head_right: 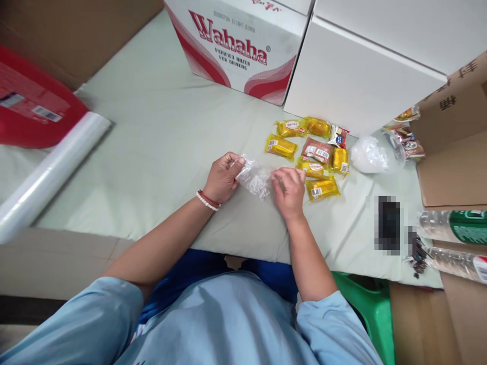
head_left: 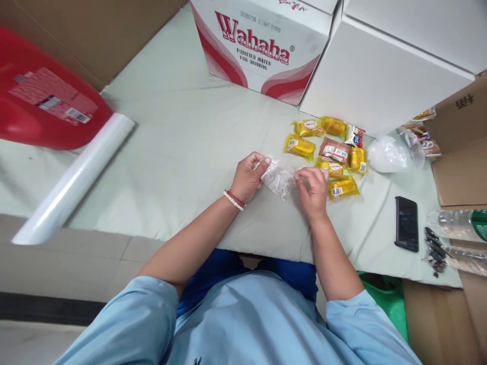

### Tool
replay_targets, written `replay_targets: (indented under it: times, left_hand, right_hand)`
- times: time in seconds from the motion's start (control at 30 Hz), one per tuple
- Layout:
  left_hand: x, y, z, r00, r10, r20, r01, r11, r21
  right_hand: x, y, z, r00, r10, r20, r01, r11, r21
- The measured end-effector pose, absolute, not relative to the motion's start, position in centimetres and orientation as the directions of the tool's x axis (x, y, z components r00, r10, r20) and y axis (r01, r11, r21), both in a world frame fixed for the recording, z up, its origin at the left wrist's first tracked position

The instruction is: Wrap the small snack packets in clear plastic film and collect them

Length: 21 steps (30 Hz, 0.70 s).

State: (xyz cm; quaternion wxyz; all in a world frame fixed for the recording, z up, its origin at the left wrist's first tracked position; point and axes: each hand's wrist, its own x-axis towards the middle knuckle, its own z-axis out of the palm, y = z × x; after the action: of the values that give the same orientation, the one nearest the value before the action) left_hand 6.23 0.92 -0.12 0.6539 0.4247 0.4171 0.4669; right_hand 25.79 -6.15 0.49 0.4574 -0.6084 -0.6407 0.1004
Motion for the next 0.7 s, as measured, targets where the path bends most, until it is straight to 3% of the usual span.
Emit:
replay_targets:
  times: [0.07, 0.17, 0.23, 0.3, 0.4, 0.53, 0.7]
  left_hand:
    - [5.9, 1.2, 0.2, 0.24, 0.958, -0.157, -0.3, 0.227, 0.927]
    - [5.2, 1.8, 0.4, 0.278, 0.948, -0.156, -0.343, 0.25, 0.906]
    - [4.9, 2.2, 0.3, 0.261, 0.953, -0.156, -0.349, 0.244, 0.905]
    - [4.9, 2.3, 0.1, 0.182, 0.973, -0.141, -0.328, 0.196, 0.924]
    - [5.3, 1.7, 0.0, 0.082, 0.996, -0.034, -0.225, 0.052, 0.973]
    - [6.5, 0.0, 0.3, 0.325, 0.942, 0.087, -0.083, -0.063, 0.995]
    - [7.5, -1.4, 0.8, 0.482, 0.875, 0.049, -0.058, -0.023, 0.998]
  right_hand:
    - [26.5, -6.4, 0.6, 0.265, 0.88, 0.394, 0.556, 0.194, -0.808]
    - [27.3, -6.5, 0.8, 0.377, 0.911, 0.168, 0.164, 0.113, -0.98]
    - [27.5, -6.4, 1.0, 0.366, 0.931, -0.003, -0.11, 0.04, -0.993]
    - [27.7, -6.2, 1.2, 0.316, 0.942, -0.113, -0.274, -0.024, -0.961]
    - [27.6, -5.9, 1.3, 0.274, 0.955, -0.118, -0.346, -0.017, -0.938]
    - [26.6, -6.2, 1.4, 0.122, 0.992, 0.008, -0.41, 0.058, -0.91]
    - [25.1, -6.9, 1.7, -0.136, 0.991, 0.013, -0.452, -0.051, -0.891]
